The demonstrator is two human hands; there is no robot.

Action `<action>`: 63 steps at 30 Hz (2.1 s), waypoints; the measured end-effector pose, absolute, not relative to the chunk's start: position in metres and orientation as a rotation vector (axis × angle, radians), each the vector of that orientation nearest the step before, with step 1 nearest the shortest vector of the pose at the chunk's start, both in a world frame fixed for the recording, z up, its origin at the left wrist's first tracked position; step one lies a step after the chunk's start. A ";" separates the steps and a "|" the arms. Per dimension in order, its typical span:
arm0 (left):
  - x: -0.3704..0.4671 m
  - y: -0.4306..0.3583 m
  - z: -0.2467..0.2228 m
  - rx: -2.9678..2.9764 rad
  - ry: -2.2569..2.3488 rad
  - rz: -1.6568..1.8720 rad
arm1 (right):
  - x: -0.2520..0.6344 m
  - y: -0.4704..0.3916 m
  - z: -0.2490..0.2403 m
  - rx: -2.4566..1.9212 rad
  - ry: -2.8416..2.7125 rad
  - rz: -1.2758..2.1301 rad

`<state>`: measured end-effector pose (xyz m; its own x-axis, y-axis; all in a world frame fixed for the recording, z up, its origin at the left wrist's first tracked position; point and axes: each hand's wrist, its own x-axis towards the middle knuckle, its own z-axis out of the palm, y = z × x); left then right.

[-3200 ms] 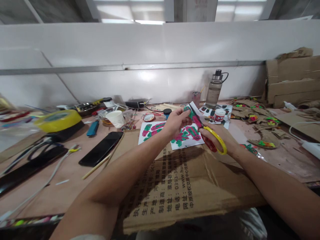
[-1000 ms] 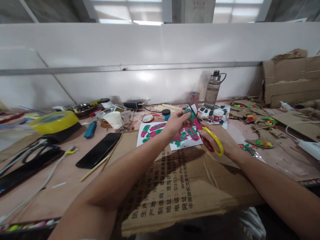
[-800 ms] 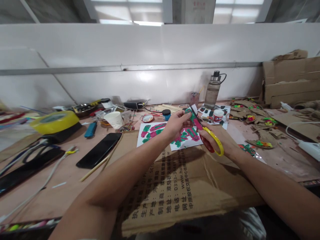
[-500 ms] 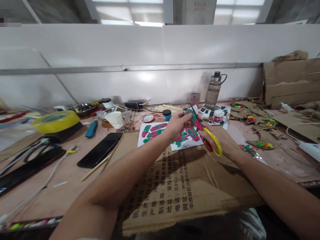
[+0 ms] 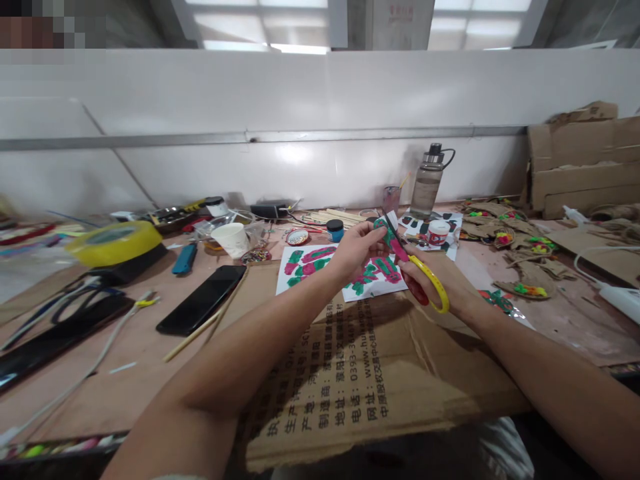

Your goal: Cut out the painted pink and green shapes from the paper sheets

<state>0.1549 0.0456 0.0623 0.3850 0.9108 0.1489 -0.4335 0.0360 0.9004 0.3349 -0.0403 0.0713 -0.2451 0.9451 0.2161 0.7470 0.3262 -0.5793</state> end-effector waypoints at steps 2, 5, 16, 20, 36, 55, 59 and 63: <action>0.155 0.046 0.062 1.094 0.552 1.116 | 0.332 -0.042 0.075 -1.482 -2.039 0.581; 0.155 0.045 0.062 1.097 0.547 1.112 | 0.329 -0.044 0.079 -1.473 -1.995 0.646; 0.154 0.044 0.063 1.074 0.587 1.121 | 0.327 -0.044 0.080 -1.505 -1.972 0.689; 0.154 0.045 0.063 1.059 0.595 1.147 | 0.327 -0.045 0.081 -1.498 -1.982 0.681; 0.154 0.042 0.064 1.086 0.600 1.107 | 0.331 -0.038 0.074 -1.578 -1.986 0.590; 0.155 0.038 0.069 1.074 0.635 1.127 | 0.331 -0.039 0.077 -1.576 -1.984 0.636; 0.154 0.039 0.068 1.072 0.628 1.140 | 0.330 -0.039 0.078 -1.599 -1.963 0.653; 0.154 0.042 0.064 1.079 0.614 1.134 | 0.331 -0.039 0.075 -1.555 -1.963 0.663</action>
<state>0.1537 0.0420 0.0640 0.3472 0.9304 0.1177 -0.4097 0.0376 0.9114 0.3313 -0.0386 0.0745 -0.1850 0.9763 0.1123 0.7082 0.2116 -0.6735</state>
